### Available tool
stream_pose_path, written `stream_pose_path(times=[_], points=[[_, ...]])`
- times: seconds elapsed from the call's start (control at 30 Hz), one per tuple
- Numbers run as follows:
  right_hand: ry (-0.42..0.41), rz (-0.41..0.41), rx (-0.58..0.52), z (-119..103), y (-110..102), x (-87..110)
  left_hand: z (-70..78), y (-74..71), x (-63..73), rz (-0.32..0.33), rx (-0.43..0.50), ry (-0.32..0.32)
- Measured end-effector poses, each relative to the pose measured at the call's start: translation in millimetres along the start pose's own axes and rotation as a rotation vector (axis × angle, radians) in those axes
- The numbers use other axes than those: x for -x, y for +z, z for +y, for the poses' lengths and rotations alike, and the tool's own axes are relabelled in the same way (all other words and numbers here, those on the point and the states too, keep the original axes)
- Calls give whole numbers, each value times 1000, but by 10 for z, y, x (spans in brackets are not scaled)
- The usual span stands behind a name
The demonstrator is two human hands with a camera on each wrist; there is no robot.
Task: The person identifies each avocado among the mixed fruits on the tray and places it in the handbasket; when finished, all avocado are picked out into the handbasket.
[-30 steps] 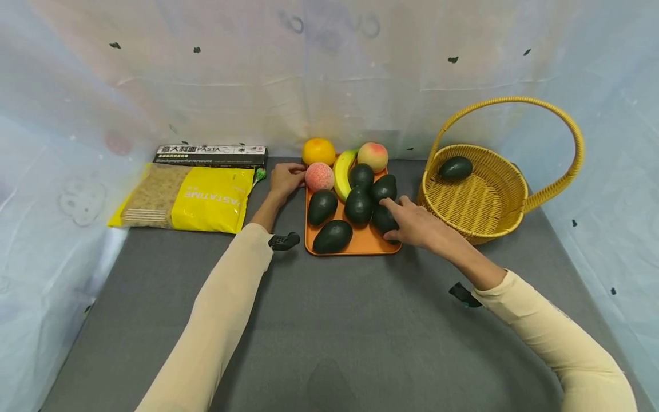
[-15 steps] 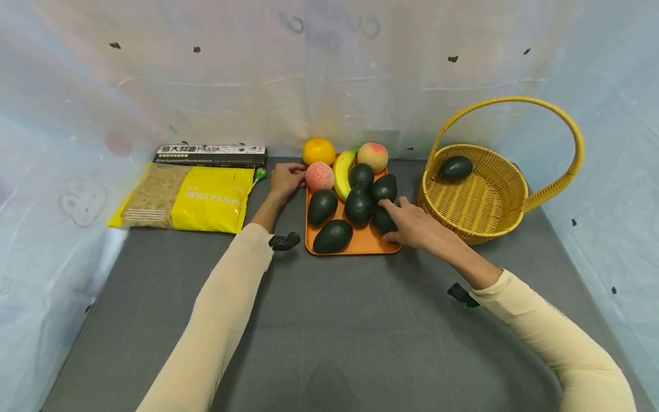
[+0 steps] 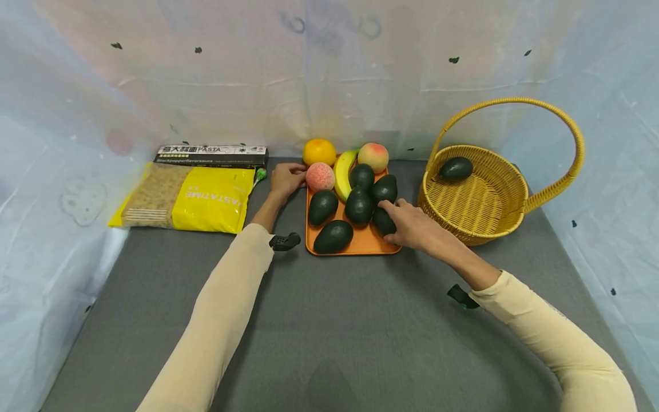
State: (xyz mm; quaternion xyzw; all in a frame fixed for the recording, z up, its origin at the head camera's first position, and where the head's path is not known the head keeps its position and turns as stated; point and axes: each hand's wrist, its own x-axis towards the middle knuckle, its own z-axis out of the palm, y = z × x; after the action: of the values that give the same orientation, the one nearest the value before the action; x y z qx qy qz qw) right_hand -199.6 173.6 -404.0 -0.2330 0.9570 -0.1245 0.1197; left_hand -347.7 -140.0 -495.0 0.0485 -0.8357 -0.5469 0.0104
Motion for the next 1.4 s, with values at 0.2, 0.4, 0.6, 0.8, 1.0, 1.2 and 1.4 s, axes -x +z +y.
stream_pose_path(times=[0.2,0.4,0.6,0.8,1.0,1.2,1.4], points=[[6,-1,-13,-25,-7,12,-11,9,-14,6,-12,1],[-10,18,-9,-58,-61,49,-9,2,-15,4,-10,-1],[31,32,-21,-67,-205,121,-23,4,-17,2,-3,4],[54,98,-30,9,-368,208,-17,1,-9,-3,-4,10],[67,156,-66,111,-491,311,-5,2,-11,1,-6,10],[106,178,-72,187,-609,394,-3,-2,-17,-1,14,5],[157,174,-55,344,-766,451,6,-2,-1,-10,11,4]])
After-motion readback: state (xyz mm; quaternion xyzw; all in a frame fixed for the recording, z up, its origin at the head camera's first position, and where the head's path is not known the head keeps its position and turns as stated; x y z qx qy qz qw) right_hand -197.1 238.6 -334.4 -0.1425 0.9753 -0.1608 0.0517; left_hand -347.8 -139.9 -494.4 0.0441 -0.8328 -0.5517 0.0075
